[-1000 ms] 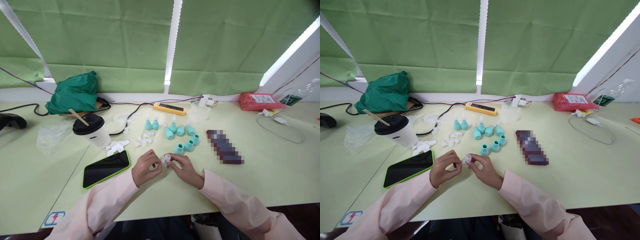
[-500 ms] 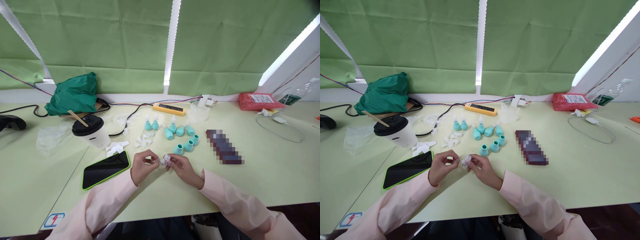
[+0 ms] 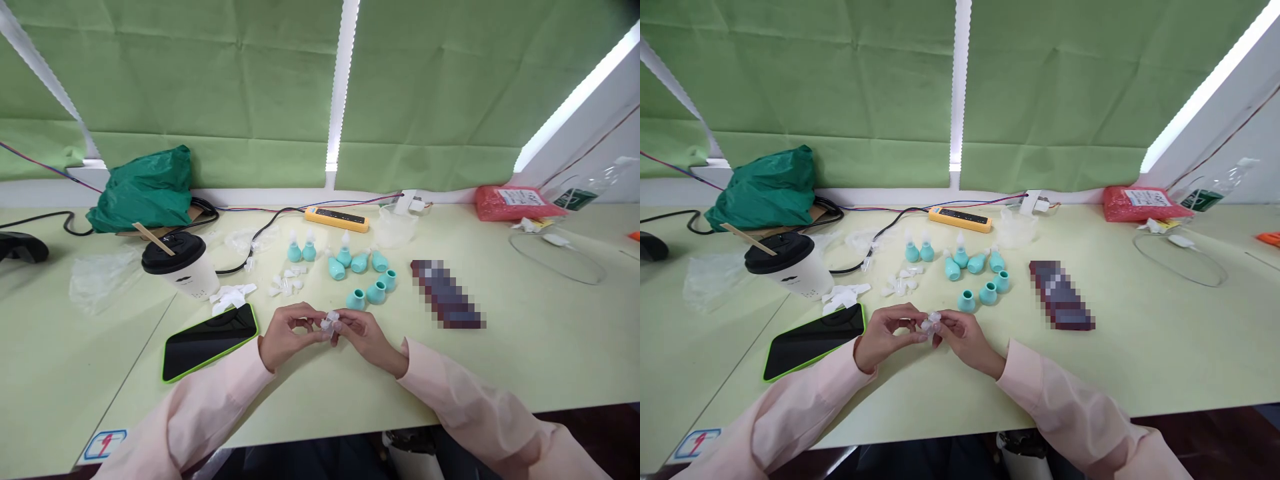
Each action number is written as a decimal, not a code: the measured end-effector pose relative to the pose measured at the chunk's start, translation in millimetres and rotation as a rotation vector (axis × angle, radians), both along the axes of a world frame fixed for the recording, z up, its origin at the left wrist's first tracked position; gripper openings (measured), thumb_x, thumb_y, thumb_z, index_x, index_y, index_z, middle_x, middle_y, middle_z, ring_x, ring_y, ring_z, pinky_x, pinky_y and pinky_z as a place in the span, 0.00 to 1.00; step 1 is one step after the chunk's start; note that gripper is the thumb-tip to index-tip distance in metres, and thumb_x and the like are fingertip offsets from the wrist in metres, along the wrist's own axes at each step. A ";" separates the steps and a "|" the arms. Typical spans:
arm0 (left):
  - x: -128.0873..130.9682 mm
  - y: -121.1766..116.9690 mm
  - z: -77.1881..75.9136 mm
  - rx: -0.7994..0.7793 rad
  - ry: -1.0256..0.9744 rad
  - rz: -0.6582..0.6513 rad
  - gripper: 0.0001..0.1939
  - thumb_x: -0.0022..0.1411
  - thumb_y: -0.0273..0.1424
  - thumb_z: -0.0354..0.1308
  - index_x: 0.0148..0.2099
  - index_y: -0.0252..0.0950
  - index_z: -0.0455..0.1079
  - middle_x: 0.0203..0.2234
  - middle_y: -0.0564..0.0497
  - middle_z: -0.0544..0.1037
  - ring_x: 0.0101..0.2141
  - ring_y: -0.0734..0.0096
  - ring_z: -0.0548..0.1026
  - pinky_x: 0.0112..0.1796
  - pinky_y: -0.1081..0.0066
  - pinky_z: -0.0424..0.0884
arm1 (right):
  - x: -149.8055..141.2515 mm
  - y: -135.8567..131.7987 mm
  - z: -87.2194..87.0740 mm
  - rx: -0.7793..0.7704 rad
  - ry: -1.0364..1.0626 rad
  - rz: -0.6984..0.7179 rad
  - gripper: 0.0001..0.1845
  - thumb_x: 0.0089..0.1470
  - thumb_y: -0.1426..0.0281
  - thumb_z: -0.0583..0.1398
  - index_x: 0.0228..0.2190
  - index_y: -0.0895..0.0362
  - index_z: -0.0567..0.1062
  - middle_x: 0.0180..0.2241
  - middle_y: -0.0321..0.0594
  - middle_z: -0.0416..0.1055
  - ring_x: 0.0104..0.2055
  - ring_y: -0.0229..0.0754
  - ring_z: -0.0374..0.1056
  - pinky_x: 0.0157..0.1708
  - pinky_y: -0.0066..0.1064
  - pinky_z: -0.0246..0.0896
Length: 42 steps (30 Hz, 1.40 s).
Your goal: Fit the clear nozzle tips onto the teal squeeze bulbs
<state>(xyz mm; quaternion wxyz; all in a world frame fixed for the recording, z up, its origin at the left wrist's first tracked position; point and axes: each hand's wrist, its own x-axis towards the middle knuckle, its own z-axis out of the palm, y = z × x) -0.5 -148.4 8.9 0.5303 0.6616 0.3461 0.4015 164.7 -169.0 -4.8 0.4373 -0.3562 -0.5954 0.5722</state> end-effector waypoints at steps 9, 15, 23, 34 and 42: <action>-3.3 5.1 -0.3 -0.124 -0.112 -0.148 0.07 0.46 0.29 0.59 0.27 0.30 0.73 0.22 0.48 0.72 0.21 0.77 0.67 0.22 0.74 0.65 | 1.5 -0.1 2.7 -0.089 0.104 0.104 0.14 0.47 0.63 0.55 0.31 0.61 0.71 0.24 0.39 0.68 0.22 0.34 0.62 0.25 0.29 0.59; -1.1 1.0 -8.1 0.300 0.083 -0.015 0.08 0.53 0.27 0.52 0.33 0.31 0.71 0.23 0.47 0.72 0.25 0.73 0.66 0.25 0.72 0.65 | 2.2 1.9 4.0 -0.107 0.086 0.085 0.14 0.47 0.63 0.55 0.31 0.61 0.71 0.25 0.40 0.68 0.22 0.33 0.61 0.27 0.29 0.59; 7.2 -12.7 -1.4 0.174 0.075 0.127 0.08 0.54 0.30 0.50 0.30 0.31 0.68 0.21 0.50 0.70 0.23 0.75 0.66 0.24 0.73 0.66 | 2.3 1.4 5.6 -0.064 0.092 0.082 0.13 0.48 0.63 0.54 0.30 0.61 0.71 0.24 0.39 0.68 0.21 0.33 0.60 0.25 0.29 0.58; -7.4 13.4 -3.1 -0.180 -0.012 0.117 0.11 0.52 0.35 0.52 0.31 0.31 0.64 0.24 0.48 0.71 0.27 0.71 0.70 0.28 0.70 0.70 | 8.4 2.5 11.2 0.069 0.011 -0.028 0.11 0.48 0.65 0.55 0.30 0.60 0.68 0.25 0.40 0.68 0.22 0.35 0.62 0.24 0.30 0.61; -14.5 45.8 -30.7 0.964 0.899 0.156 0.11 0.56 0.20 0.42 0.34 0.32 0.65 0.28 0.46 0.72 0.35 0.66 0.65 0.30 0.68 0.66 | 28.6 21.8 46.4 0.773 -0.759 -0.373 0.12 0.49 0.65 0.53 0.36 0.57 0.68 0.27 0.40 0.67 0.30 0.40 0.62 0.33 0.33 0.56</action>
